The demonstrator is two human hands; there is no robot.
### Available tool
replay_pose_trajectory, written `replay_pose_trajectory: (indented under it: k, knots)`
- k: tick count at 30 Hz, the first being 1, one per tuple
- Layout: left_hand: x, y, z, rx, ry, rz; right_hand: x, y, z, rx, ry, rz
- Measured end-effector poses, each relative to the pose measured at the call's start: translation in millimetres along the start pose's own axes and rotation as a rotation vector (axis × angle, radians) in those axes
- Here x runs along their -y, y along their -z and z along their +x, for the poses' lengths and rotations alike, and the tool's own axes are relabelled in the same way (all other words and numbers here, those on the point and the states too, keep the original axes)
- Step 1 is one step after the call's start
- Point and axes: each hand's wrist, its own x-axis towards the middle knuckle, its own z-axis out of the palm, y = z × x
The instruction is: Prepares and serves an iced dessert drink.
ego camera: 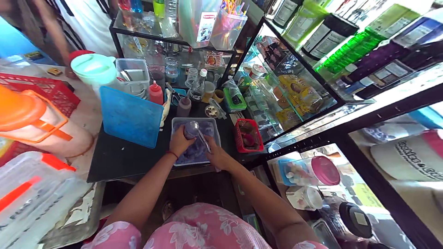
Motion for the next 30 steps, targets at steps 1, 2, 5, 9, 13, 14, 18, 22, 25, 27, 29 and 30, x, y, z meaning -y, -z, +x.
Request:
replay_pose_trajectory:
  k: [1, 2, 5, 9, 13, 14, 18, 22, 25, 27, 29, 30]
  knots:
    - [-3, -1, 0, -0.002, -0.002, -0.014, 8, -1, -4, -0.012, -0.035, -0.124]
    - [-5, -2, -1, -0.005, -0.004, -0.027, 14, -2, -6, -0.014, -0.06, -0.206]
    - [-6, -3, -2, -0.025, -0.014, -0.056, 21, -4, -10, -0.004, -0.091, -0.33]
    - [2, -1, -1, -0.031, -0.042, -0.047, 22, -6, -7, -0.001, -0.107, -0.408]
    - [8, 4, 0, 0.003, -0.027, -0.039, 18, 6, -7, 0.028, -0.072, -0.281]
    - [8, 6, 1, 0.012, -0.023, -0.047, 17, 9, -7, 0.029, -0.055, -0.234]
    - [12, 8, 2, 0.033, -0.046, -0.129, 8, 11, -5, -0.014, -0.007, -0.218]
    - [18, 6, 4, 0.039, -0.059, -0.246, 10, 11, -5, -0.063, -0.008, -0.278]
    - [22, 3, 6, 0.044, -0.064, -0.299, 9, 9, -3, -0.084, -0.024, -0.341]
    - [25, 1, 6, 0.049, -0.075, -0.335, 9, 8, -2, -0.083, -0.035, -0.355]
    - [27, -1, 6, 0.056, -0.089, -0.394, 8, 8, -4, -0.086, -0.032, -0.321]
    - [26, 1, 7, 0.059, -0.099, -0.42, 8, 11, -3, -0.095, -0.011, -0.276]
